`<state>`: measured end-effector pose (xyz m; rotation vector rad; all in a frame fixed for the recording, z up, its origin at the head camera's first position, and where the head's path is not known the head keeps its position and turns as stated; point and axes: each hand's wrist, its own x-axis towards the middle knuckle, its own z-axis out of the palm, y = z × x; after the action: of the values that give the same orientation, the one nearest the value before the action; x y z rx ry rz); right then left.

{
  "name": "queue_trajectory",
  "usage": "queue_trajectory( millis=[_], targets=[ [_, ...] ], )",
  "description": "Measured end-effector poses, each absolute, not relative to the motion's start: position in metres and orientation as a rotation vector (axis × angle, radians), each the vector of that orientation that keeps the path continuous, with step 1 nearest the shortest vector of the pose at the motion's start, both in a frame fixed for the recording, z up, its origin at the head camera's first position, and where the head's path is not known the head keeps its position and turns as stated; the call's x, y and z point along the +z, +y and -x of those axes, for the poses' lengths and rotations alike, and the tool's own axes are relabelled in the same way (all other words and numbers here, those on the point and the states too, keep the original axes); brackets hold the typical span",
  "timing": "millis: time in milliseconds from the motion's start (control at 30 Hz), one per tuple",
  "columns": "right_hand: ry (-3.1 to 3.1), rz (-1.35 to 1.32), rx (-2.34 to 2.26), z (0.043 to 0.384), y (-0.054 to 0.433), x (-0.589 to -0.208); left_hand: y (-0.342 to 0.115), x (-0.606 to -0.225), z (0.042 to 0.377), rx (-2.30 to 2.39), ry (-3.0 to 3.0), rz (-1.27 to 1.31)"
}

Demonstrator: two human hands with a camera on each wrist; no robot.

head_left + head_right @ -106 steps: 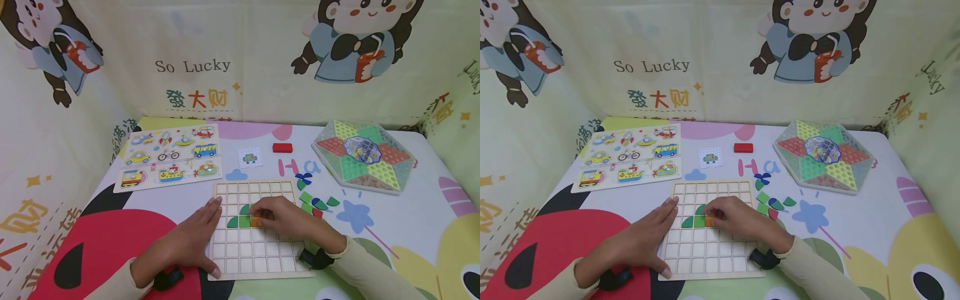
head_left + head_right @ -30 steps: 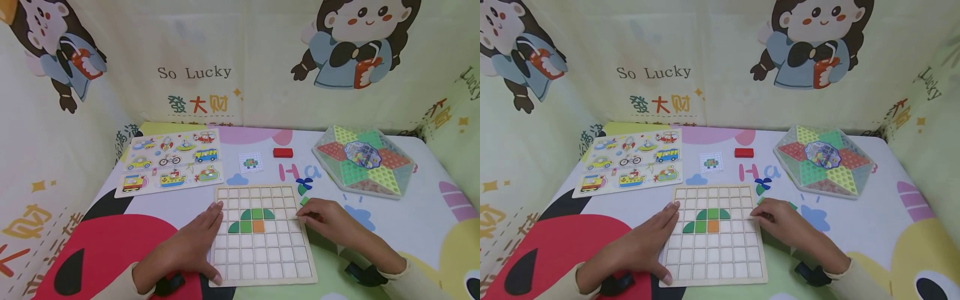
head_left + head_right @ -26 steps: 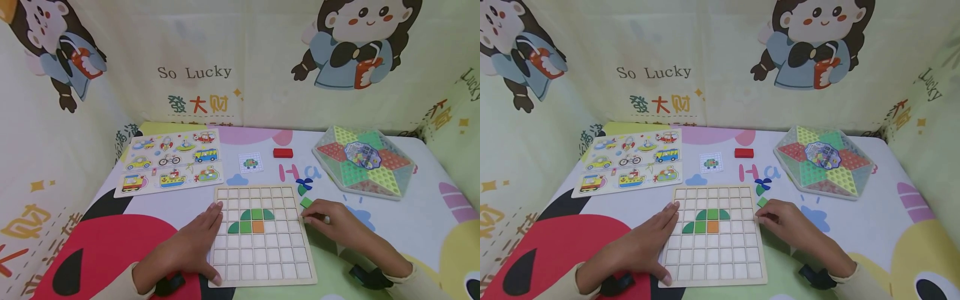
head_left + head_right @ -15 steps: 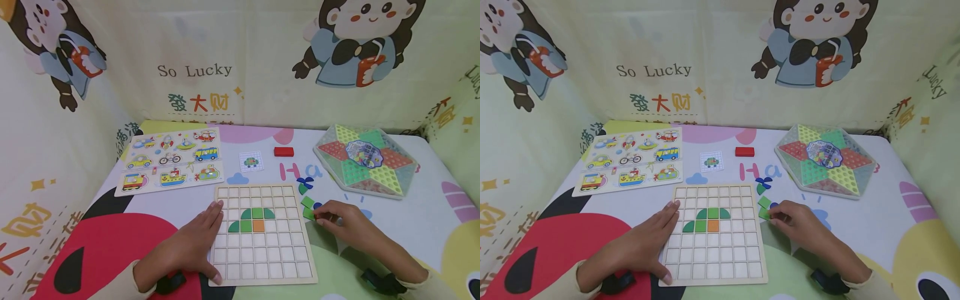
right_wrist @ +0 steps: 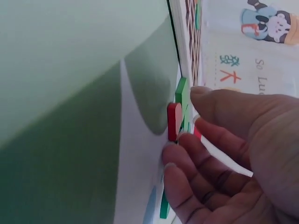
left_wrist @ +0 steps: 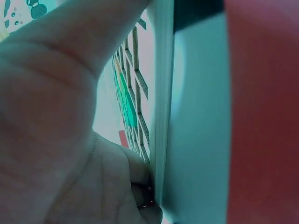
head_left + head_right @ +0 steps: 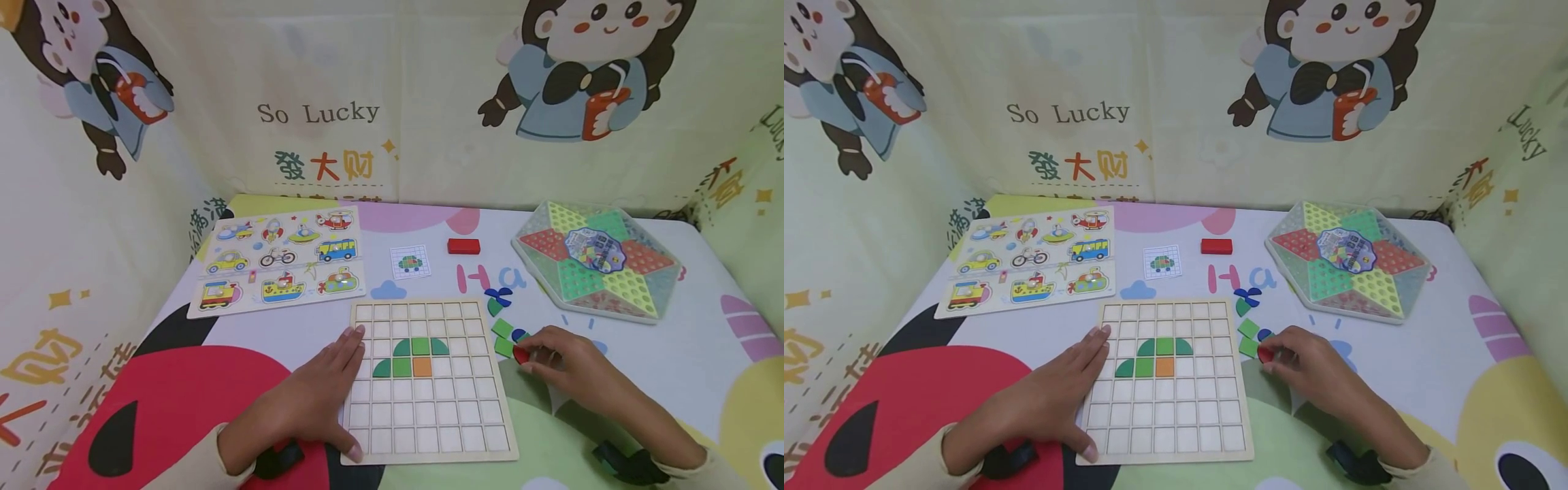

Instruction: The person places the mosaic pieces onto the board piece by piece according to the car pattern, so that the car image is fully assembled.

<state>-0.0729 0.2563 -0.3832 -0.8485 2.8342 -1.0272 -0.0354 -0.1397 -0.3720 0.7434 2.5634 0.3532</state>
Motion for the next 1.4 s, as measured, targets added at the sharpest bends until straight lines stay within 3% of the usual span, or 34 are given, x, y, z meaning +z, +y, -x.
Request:
queue_trajectory(
  millis=[500,1133,1400],
  targets=[
    [2.844,0.616,-0.865,0.074,0.247,-0.384,-0.14,-0.373,0.036,0.355,2.567,-0.744],
    [2.787,0.901,-0.965,0.081,0.253,-0.383,-0.143,-0.375,0.036,0.344,2.574,-0.757],
    [2.727,0.877,-1.005,0.082,0.257,-0.381,-0.144,-0.375,0.035,0.34,2.581,-0.771]
  ],
)
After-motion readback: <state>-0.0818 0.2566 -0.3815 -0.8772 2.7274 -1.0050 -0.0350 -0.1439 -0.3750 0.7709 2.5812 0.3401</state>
